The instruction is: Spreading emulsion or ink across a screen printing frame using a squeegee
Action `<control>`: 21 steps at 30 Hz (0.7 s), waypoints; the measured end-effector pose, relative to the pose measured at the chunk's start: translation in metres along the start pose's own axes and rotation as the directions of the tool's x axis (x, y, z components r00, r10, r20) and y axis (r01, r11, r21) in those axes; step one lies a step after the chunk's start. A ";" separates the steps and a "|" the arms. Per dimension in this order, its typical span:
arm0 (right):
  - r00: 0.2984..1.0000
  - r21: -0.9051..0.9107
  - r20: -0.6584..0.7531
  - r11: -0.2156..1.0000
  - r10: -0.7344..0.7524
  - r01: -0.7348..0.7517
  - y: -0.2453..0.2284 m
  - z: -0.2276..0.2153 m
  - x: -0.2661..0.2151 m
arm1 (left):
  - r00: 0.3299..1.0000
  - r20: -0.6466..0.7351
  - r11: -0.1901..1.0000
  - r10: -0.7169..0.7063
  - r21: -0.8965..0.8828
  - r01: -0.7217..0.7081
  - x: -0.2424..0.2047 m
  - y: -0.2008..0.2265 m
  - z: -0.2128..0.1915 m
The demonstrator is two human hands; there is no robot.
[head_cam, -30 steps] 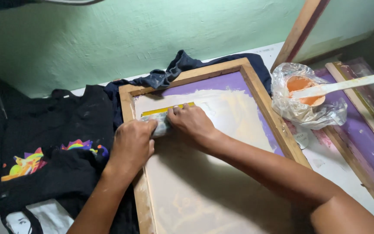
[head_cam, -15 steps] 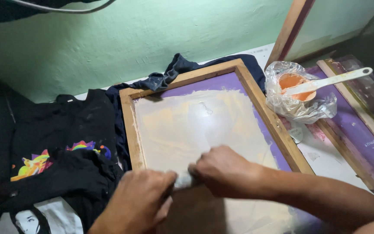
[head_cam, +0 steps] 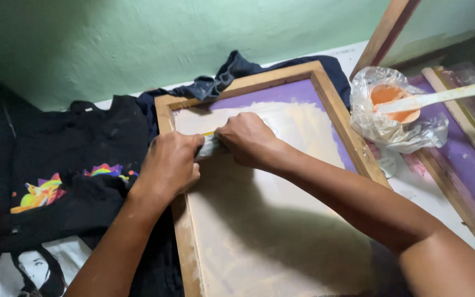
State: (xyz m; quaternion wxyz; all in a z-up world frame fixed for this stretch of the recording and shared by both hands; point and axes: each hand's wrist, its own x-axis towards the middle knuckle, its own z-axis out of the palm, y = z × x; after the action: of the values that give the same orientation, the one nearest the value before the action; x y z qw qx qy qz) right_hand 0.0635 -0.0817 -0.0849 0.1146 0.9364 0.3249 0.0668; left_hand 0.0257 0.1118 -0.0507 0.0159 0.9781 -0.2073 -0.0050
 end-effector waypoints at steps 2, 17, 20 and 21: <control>0.999 0.002 0.043 1.000 -0.016 0.015 -0.015 0.001 -0.041 | 0.999 0.027 0.999 0.031 0.023 -0.032 -0.030 0.019 -0.006; 0.961 0.448 0.054 0.867 -0.270 0.218 -0.025 -0.067 -0.165 | 0.883 -0.244 0.915 0.402 0.140 -0.378 -0.129 0.084 0.013; 0.994 0.405 -0.029 0.908 -0.108 0.111 0.019 -0.062 -0.100 | 0.968 -0.059 0.967 0.243 0.097 -0.237 -0.065 0.069 -0.029; 0.998 0.284 0.038 0.958 -0.043 0.030 0.034 -0.058 -0.077 | 0.970 -0.123 0.973 0.210 0.124 -0.195 -0.038 0.059 -0.023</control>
State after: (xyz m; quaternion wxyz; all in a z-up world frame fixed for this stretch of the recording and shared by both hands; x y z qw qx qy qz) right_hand 0.0118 -0.1460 -0.0237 -0.0123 0.9382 0.3458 -0.0030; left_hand -0.0329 0.0744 -0.0253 -0.0238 0.9492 -0.3047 0.0744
